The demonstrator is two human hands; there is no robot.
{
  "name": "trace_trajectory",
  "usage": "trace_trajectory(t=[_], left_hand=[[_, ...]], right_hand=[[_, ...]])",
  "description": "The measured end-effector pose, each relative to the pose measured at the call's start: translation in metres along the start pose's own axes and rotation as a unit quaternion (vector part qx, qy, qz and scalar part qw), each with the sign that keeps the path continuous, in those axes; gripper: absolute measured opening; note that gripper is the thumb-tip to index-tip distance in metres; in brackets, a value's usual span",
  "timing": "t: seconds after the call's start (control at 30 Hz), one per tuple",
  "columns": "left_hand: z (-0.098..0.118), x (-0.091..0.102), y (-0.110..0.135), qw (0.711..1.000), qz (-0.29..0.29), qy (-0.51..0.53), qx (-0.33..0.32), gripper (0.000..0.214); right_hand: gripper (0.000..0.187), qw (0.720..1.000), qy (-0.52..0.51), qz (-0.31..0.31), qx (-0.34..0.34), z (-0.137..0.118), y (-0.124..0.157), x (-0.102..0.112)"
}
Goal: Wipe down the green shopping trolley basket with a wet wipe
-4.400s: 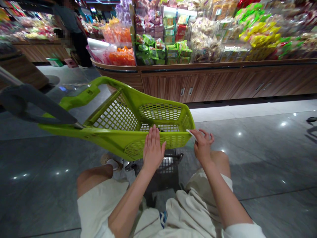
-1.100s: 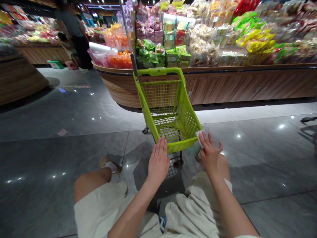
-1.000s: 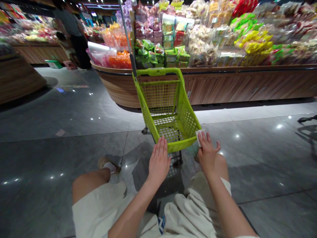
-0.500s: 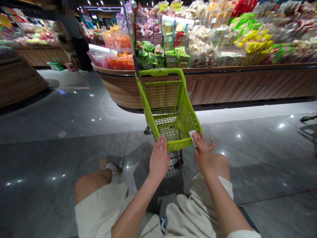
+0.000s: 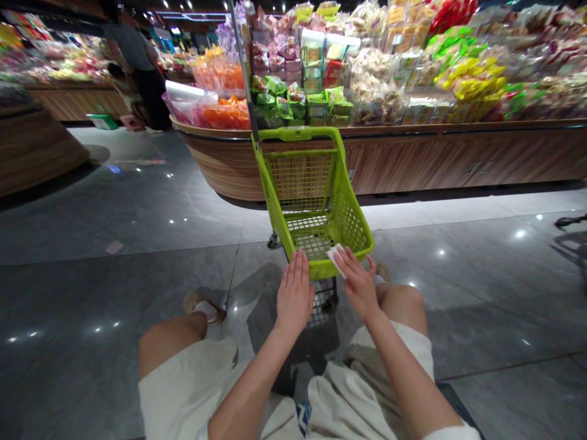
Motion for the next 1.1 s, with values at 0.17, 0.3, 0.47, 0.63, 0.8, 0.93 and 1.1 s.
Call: trace_trajectory(t=[0.17,0.3,0.47,0.63,0.8,0.93,1.1], left_hand=[[0.004,0.0,0.0,1.0,0.001,0.015,-0.007,0.081],[0.007,-0.006,-0.001,1.0,0.0,0.021,-0.014,0.084],[0.002,-0.008,0.0,1.0,-0.002,-0.004,-0.013,0.083],[0.002,-0.004,-0.002,1.0,-0.014,-0.016,-0.009,0.077],[0.009,-0.005,-0.004,1.0,0.002,-0.005,-0.001,0.076],[0.01,-0.008,-0.003,1.0,0.008,-0.006,-0.006,0.077],[0.005,-0.006,-0.002,1.0,0.001,-0.021,-0.006,0.074]], right_hand=[[0.081,0.982,0.067,0.068,-0.16,0.054,0.008,0.014],[0.084,0.995,0.004,0.033,-0.099,-0.023,-0.002,-0.009],[0.081,0.998,-0.053,-0.021,-0.012,-0.069,-0.006,-0.02],[0.08,0.993,0.032,0.04,-0.102,0.023,0.006,0.004],[0.081,0.976,0.067,0.08,-0.189,0.038,0.005,0.005],[0.084,0.997,-0.007,0.015,-0.07,-0.041,-0.007,-0.018],[0.078,0.998,-0.051,-0.028,0.023,-0.045,-0.004,-0.015]])
Point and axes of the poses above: each hand's wrist, its own y-axis away from the middle knuckle, its own x-axis out of the back of the hand, z = x × y, the point moved 6 cm from there along -y, towards the middle knuckle, and after that the axes turned 3 degrees about z, right-handed, at the moved point
